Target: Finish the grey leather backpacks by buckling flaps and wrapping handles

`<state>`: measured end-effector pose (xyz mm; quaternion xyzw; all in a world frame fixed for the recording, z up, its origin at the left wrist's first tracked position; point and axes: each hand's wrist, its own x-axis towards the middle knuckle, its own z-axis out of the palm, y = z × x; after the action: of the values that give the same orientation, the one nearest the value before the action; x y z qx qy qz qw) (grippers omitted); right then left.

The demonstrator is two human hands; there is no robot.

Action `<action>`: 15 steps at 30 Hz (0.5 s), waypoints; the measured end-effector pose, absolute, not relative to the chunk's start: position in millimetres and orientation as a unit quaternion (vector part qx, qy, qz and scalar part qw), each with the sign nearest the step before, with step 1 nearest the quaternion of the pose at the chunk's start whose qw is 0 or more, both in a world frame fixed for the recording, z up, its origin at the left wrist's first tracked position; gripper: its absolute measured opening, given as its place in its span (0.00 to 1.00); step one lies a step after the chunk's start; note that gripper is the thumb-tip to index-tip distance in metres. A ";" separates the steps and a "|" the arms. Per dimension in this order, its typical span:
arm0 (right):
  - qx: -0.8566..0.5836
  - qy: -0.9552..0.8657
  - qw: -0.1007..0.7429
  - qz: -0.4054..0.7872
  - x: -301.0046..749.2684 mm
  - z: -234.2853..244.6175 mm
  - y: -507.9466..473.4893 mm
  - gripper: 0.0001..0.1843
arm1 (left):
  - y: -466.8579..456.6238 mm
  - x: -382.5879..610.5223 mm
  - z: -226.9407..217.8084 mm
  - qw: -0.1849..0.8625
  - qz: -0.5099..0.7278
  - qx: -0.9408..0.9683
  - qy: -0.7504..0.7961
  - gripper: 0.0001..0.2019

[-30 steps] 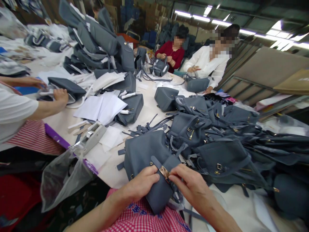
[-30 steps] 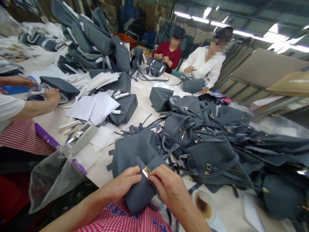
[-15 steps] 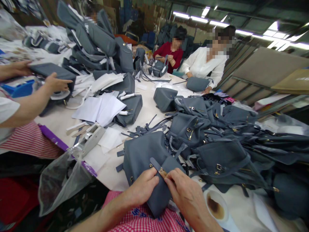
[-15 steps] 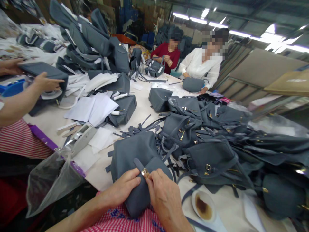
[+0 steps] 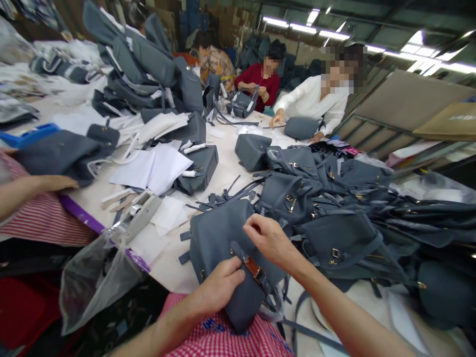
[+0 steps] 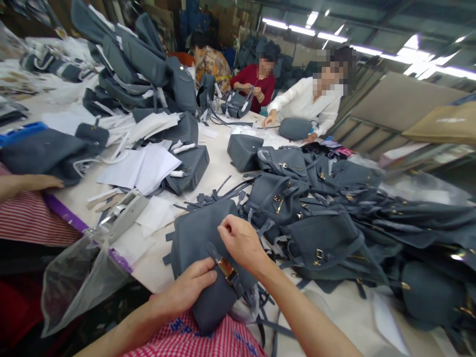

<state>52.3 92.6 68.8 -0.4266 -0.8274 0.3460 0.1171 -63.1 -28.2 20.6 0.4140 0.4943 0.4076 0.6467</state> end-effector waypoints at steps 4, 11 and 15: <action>-0.374 -0.843 0.104 0.373 66.8 73.9 98.1 0.09 | -29.6 -62.9 19.4 0.659 0.411 0.386 0.499 0.14; -0.351 -0.871 0.058 0.337 91.0 62.1 76.2 0.05 | -26.2 -61.3 20.5 0.641 0.396 0.419 0.507 0.14; -0.290 -0.921 0.047 0.256 81.4 45.7 60.2 0.02 | -24.4 -59.1 19.2 0.619 0.393 0.432 0.525 0.14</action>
<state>81.4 60.2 45.7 -0.2905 -0.9207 0.2564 0.0474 -59.1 -24.4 19.2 0.4316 0.5251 0.3928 0.6194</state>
